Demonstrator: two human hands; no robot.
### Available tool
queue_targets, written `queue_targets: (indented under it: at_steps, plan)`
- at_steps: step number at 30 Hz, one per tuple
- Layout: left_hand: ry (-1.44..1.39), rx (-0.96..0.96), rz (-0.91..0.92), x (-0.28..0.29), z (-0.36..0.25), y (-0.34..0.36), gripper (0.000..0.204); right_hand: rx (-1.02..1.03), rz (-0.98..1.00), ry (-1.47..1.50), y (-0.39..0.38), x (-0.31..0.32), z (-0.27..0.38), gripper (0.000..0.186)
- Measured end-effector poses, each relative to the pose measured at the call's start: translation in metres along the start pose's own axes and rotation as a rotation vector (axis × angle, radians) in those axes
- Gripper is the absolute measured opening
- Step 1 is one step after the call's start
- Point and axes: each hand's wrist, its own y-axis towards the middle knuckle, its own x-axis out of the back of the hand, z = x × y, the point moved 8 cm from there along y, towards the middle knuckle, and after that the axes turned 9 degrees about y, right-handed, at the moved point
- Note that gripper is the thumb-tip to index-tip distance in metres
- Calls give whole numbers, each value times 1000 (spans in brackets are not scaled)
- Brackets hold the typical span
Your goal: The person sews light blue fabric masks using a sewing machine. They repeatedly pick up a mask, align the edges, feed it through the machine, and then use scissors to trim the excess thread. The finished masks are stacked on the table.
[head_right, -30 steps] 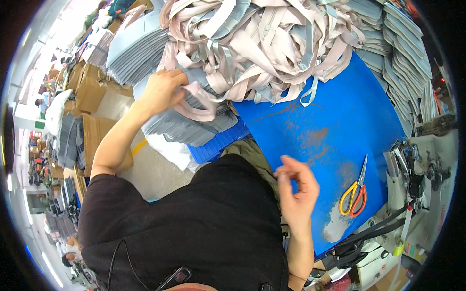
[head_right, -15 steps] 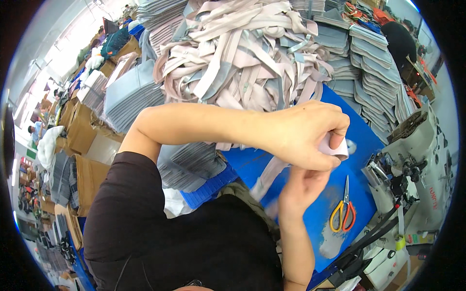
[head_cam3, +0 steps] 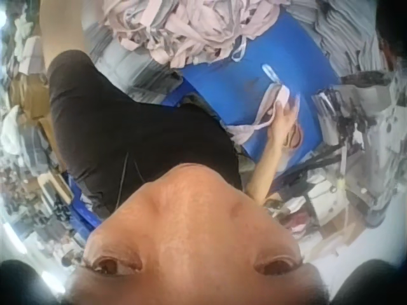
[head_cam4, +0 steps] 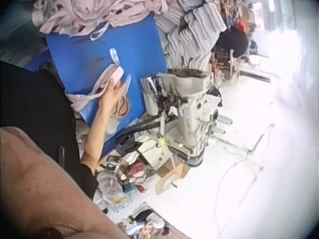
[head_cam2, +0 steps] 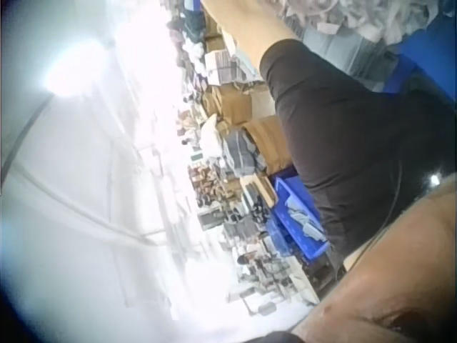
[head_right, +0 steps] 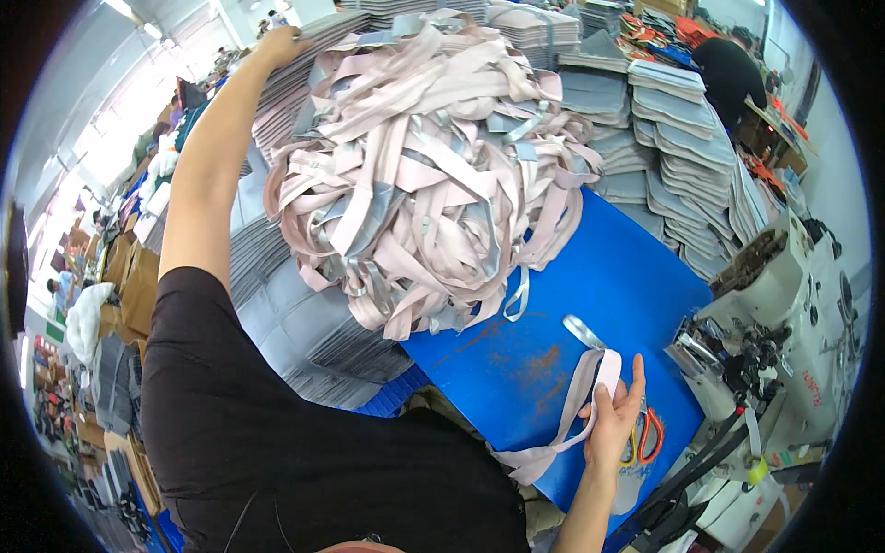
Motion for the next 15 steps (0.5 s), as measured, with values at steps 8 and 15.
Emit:
queue_targets:
  at_steps: [8,15]
  plan:
    - [-76,-195,-333,159,-45,-112,40,14,-7,86,-1,24,-8,38]
    - [-592,-1415,-796,250,-243,-416,39,-242,-57,601,28,32,-17,35]
